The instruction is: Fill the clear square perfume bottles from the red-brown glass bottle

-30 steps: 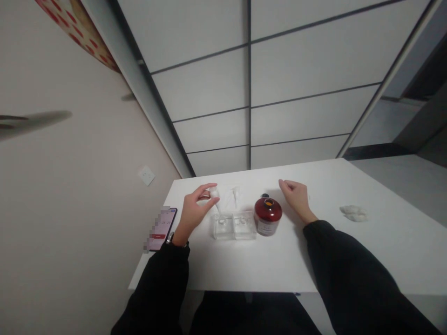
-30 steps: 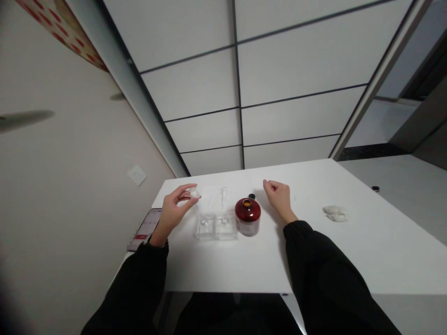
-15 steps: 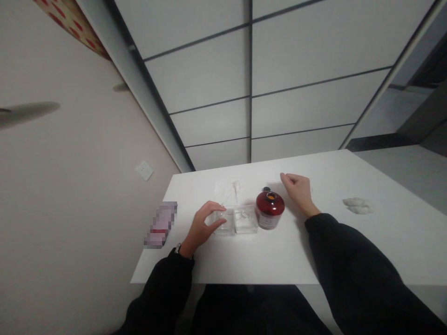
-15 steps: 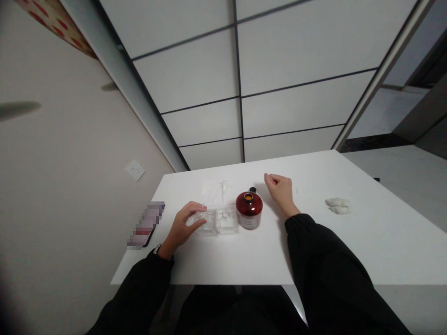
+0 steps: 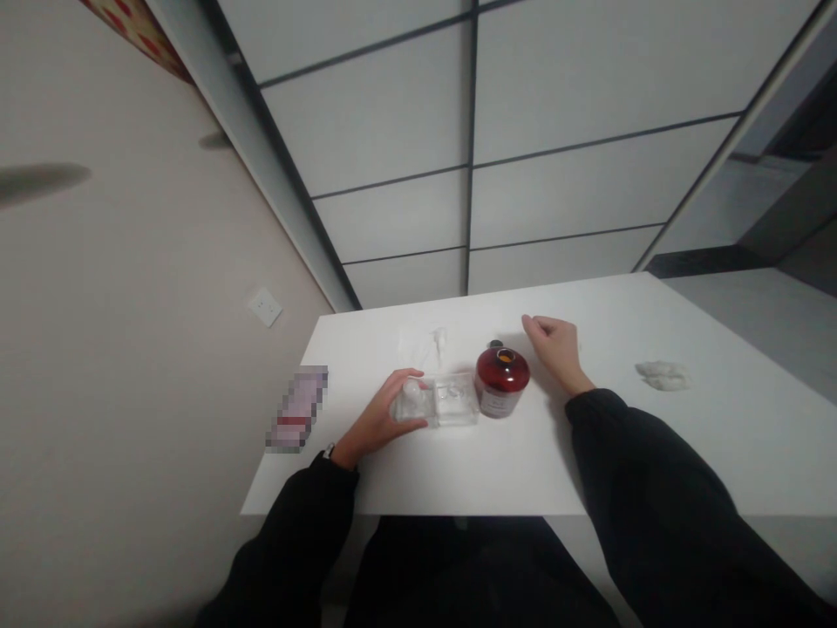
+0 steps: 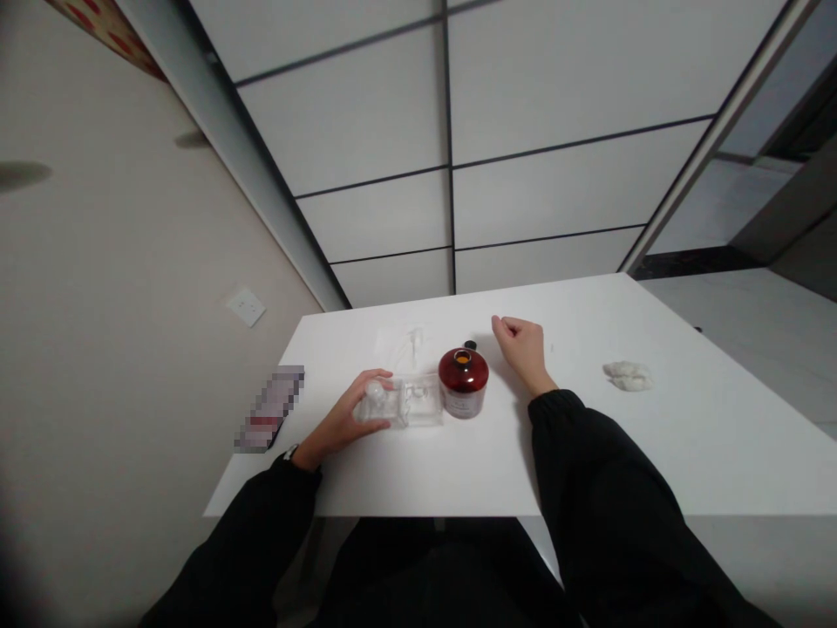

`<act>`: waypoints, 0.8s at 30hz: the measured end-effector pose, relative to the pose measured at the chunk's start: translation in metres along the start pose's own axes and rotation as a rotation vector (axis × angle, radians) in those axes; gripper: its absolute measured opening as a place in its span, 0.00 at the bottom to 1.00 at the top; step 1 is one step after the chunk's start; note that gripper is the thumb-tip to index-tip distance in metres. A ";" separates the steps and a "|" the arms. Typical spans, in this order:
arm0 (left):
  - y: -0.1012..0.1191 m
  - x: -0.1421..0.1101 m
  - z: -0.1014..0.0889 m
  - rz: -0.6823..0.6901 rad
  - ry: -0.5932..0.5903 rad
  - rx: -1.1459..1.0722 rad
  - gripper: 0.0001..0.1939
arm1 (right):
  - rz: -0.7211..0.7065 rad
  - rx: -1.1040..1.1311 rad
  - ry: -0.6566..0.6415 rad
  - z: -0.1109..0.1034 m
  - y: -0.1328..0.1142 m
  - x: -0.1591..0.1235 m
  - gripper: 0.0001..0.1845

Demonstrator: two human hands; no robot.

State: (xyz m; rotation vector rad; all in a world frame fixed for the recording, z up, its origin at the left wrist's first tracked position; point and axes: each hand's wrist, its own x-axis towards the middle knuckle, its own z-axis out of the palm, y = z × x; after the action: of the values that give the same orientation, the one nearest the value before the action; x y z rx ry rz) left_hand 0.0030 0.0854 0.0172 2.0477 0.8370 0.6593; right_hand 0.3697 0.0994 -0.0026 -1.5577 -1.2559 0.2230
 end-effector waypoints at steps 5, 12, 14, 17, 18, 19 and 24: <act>-0.004 0.000 0.001 0.009 0.013 -0.048 0.31 | 0.002 0.009 0.000 0.000 0.000 -0.001 0.29; 0.000 0.000 0.000 -0.017 -0.014 -0.079 0.30 | 0.007 0.017 -0.016 0.003 0.001 -0.001 0.28; 0.002 0.000 0.000 -0.026 -0.037 -0.048 0.28 | 0.010 0.021 -0.018 0.003 0.001 -0.001 0.28; 0.003 0.000 0.000 -0.072 -0.003 -0.028 0.33 | 0.010 0.024 -0.020 0.003 0.001 -0.001 0.28; 0.003 0.000 0.000 -0.078 0.001 -0.033 0.34 | 0.009 0.025 -0.020 0.003 0.001 -0.001 0.28; 0.003 0.000 0.000 -0.070 -0.012 -0.035 0.32 | 0.009 0.026 -0.021 0.003 0.001 -0.001 0.28; 0.002 0.002 0.000 -0.025 -0.010 -0.053 0.32 | 0.016 0.023 -0.025 0.002 0.003 -0.001 0.28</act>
State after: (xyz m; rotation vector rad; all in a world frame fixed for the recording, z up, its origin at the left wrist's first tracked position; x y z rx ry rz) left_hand 0.0051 0.0862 0.0191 1.9884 0.8291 0.6503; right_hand 0.3694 0.1007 -0.0057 -1.5499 -1.2567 0.2671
